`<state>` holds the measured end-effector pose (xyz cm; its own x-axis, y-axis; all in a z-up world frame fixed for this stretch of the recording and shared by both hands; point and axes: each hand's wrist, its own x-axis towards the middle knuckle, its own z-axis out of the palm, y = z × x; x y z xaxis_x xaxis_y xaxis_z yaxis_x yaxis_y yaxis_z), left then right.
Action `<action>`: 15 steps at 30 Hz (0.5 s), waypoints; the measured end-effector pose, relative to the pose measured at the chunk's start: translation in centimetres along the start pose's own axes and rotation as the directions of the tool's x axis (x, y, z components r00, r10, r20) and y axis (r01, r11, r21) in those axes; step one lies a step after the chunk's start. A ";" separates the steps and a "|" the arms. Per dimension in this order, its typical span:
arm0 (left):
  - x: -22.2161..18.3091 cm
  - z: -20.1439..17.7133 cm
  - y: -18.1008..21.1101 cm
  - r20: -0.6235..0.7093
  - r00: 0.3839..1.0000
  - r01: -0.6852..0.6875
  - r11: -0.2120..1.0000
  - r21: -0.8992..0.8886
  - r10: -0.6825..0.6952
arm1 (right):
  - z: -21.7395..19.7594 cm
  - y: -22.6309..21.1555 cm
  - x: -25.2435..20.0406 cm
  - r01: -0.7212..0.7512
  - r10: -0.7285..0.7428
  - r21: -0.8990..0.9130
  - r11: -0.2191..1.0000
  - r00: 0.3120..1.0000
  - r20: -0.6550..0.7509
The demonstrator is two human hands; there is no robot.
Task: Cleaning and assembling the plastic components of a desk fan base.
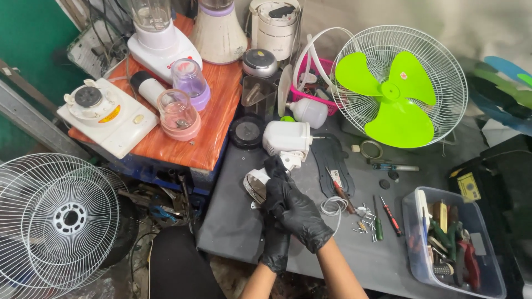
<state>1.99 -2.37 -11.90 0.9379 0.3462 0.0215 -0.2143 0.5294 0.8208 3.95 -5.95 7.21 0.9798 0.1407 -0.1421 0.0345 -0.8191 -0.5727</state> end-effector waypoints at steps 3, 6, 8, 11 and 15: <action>0.3 0.0 0.0 0.018 1.000 -0.023 0.999 0.037 0.022 | -1.6 -2.2 1.1 -0.008 0.003 0.098 0.995 0.999 0.050; 0.1 -0.2 -0.1 0.029 0.998 -0.053 0.996 0.073 0.051 | -0.7 -1.2 2.4 0.011 -0.021 0.170 0.985 0.998 0.056; 0.1 -0.2 -0.2 0.032 0.997 -0.073 0.993 0.094 0.070 | -1.9 -3.1 1.9 -0.002 -0.011 0.160 0.987 0.997 0.082; -0.2 -0.5 -0.2 0.046 0.995 -0.099 0.985 0.139 0.094 | -2.0 -3.4 1.1 -0.033 0.012 0.193 0.981 0.994 0.110; -0.1 -0.4 0.0 0.061 0.990 -0.140 0.970 0.199 0.130 | 0.0 -0.7 1.9 -0.057 0.021 0.294 0.954 0.992 0.122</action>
<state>1.83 -2.11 -12.15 0.9169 0.3642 0.1631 -0.2847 0.3106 0.9069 5.75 -5.14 7.30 0.9489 0.1902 -0.2518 -0.0804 -0.6259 -0.7757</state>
